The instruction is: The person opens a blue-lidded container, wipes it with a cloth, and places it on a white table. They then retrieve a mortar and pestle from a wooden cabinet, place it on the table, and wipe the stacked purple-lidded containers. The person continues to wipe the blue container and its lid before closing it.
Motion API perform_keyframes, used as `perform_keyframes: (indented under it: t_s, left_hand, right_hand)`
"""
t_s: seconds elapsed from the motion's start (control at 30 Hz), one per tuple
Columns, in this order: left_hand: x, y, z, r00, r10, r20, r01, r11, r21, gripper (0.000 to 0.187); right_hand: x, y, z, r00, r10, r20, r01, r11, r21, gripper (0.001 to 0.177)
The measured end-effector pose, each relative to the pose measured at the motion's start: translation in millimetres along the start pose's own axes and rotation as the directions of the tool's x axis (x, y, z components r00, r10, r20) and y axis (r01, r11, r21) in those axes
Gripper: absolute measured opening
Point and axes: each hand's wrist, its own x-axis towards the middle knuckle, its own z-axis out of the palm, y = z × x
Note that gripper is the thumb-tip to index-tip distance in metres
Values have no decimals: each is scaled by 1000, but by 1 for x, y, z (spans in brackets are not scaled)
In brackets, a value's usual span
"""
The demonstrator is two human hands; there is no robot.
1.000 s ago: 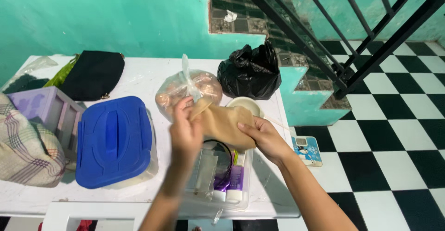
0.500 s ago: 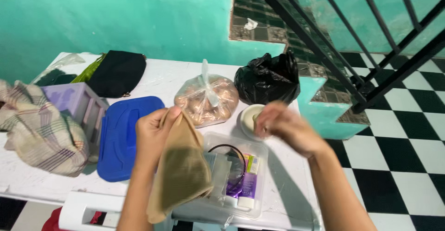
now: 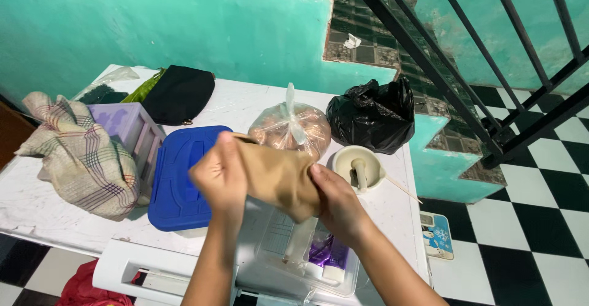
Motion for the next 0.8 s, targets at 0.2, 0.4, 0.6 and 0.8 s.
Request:
perform_keyframes:
  t_s: [0.2, 0.4, 0.6, 0.8]
  left_hand:
    - [-23, -21, 3, 959, -68, 275, 149, 947, -284, 38]
    - [-31, -43, 0, 950, -303, 79, 312, 940, -139, 50]
    - [-20, -56, -25, 804, -465, 370, 593, 579, -560, 52]
    - [-40, -92, -35, 589, -33, 808, 770, 326, -548, 74]
  right_hand:
    - [-9, -10, 1, 942, 175, 285, -203, 977, 70, 58]
    - [1, -1, -18, 972, 125, 196, -116, 991, -60, 61]
    - [2, -37, -50, 913, -409, 9, 409, 912, 20, 42]
    - [-11, -59, -63, 852, -517, 85, 482, 838, 257, 30]
